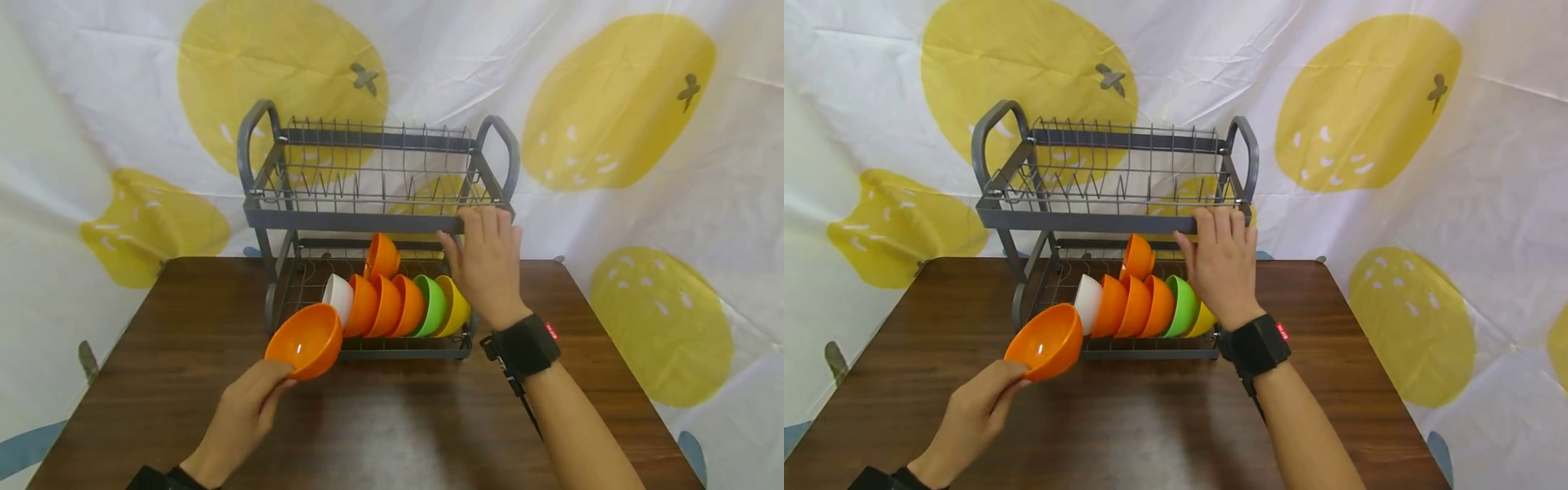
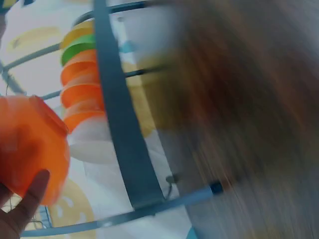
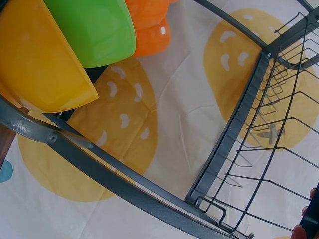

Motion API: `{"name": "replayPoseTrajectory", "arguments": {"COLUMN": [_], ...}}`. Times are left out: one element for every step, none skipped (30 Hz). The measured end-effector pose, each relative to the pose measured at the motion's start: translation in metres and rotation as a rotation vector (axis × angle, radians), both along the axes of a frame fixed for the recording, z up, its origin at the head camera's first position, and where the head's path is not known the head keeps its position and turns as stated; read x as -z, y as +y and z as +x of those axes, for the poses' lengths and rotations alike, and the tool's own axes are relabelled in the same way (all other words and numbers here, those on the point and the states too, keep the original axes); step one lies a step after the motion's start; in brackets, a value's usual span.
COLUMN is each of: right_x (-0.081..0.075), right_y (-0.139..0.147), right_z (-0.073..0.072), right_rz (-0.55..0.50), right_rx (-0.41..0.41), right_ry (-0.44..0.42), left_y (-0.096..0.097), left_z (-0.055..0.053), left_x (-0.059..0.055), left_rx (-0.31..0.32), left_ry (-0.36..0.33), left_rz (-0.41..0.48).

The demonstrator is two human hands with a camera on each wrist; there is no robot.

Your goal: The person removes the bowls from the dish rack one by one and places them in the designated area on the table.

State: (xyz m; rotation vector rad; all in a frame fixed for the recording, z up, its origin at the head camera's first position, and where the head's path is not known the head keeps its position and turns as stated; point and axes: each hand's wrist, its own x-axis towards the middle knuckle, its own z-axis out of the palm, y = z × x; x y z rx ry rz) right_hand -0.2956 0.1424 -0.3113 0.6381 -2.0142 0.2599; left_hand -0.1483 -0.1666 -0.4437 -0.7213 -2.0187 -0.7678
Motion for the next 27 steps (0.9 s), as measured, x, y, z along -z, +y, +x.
{"name": "replayPoseTrajectory", "arguments": {"right_x": [0.0, 0.0, 0.0, 0.0, 0.0, 0.0, 0.0, 0.0, 0.0, 0.0, 0.0, 0.0, 0.0, 0.0, 0.0, 0.0, 0.0, 0.0, 0.0, 0.0, 0.0, 0.0, 0.0, 0.0, 0.0, 0.0, 0.001], "right_y": [0.0, 0.0, 0.0, 0.0, 0.0, 0.0, 0.0, 0.0, 0.0, 0.001, 0.001, 0.001, 0.0, 0.0, 0.0, -0.001, -0.001, -0.001, -0.001, -0.001, -0.001, -0.001, -0.001, -0.001, 0.0, 0.0, 0.0], "right_z": [0.0, 0.0, 0.0, 0.001, 0.001, 0.001, 0.001, 0.001, 0.002, 0.002, 0.002, 0.002, 0.002, 0.002, 0.002, 0.002, 0.002, 0.002, 0.002, 0.002, 0.002, 0.002, 0.002, 0.002, 0.002, 0.001, 0.001], "right_rz": [-0.001, -0.002, -0.002, -0.001, -0.001, -0.003, -0.005, -0.006, -0.008, -0.009, -0.01, -0.01, -0.01, -0.009, -0.01, -0.011, -0.012, -0.015, -0.016, -0.017, -0.017, -0.017, -0.016, -0.015, -0.014, -0.014, -0.014], "right_rx": [-0.003, -0.005, -0.007, -0.007, -0.007, -0.006, -0.005, -0.004, -0.005, -0.005, -0.007, -0.009, -0.011, -0.013, -0.015, -0.016, -0.017, -0.018, -0.019, -0.018, -0.017, -0.016, -0.014, -0.013, -0.011, -0.011, -0.012], "right_ry": [0.001, 0.001, 0.002, 0.001, -0.001, -0.004, -0.007, -0.01, -0.012, -0.012, -0.013, -0.012, -0.011, -0.009, -0.007, -0.006, -0.005, -0.003, -0.003, -0.003, -0.004, -0.005, -0.006, -0.009, -0.012, -0.014, -0.015], "left_y": [0.0, -0.001, -0.001, -0.001, -0.002, -0.002, -0.002, -0.003, -0.003, -0.004, -0.006, -0.007, -0.009, -0.01, -0.012, -0.013, -0.014, -0.015, -0.015, -0.016, -0.016, -0.016, -0.016, -0.017, -0.017, -0.017, -0.018], "left_z": [0.003, 0.006, 0.009, 0.011, 0.013, 0.014, 0.015, 0.017, 0.017, 0.018, 0.019, 0.02, 0.02, 0.02, 0.02, 0.02, 0.021, 0.021, 0.021, 0.022, 0.022, 0.023, 0.023, 0.024, 0.024, 0.024, 0.024], "left_x": [0.001, 0.003, 0.004, 0.006, 0.008, 0.011, 0.014, 0.018, 0.021, 0.025, 0.03, 0.034, 0.038, 0.042, 0.045, 0.049, 0.052, 0.055, 0.057, 0.06, 0.062, 0.063, 0.065, 0.066, 0.068, 0.069, 0.07], "left_rx": [0.038, 0.058, 0.079, 0.092, 0.098, 0.102, 0.101, 0.094, 0.089, 0.08, 0.068, 0.057, 0.048, 0.044, 0.038, 0.033, 0.029, 0.028, 0.027, 0.026, 0.024, 0.023, 0.021, 0.021, 0.019, 0.02, 0.017], "left_ry": [0.043, 0.086, 0.119, 0.15, 0.17, 0.185, 0.189, 0.182, 0.17, 0.152, 0.131, 0.114, 0.092, 0.082, 0.073, 0.068, 0.062, 0.06, 0.059, 0.064, 0.063, 0.063, 0.059, 0.059, 0.062, 0.065, 0.061], "left_rz": [-0.022, -0.051, -0.082, -0.112, -0.142, -0.17, -0.201, -0.232, -0.257, -0.277, -0.297, -0.314, -0.33, -0.338, -0.346, -0.352, -0.357, -0.36, -0.365, -0.368, -0.375, -0.381, -0.392, -0.404, -0.414, -0.422, -0.434]}}
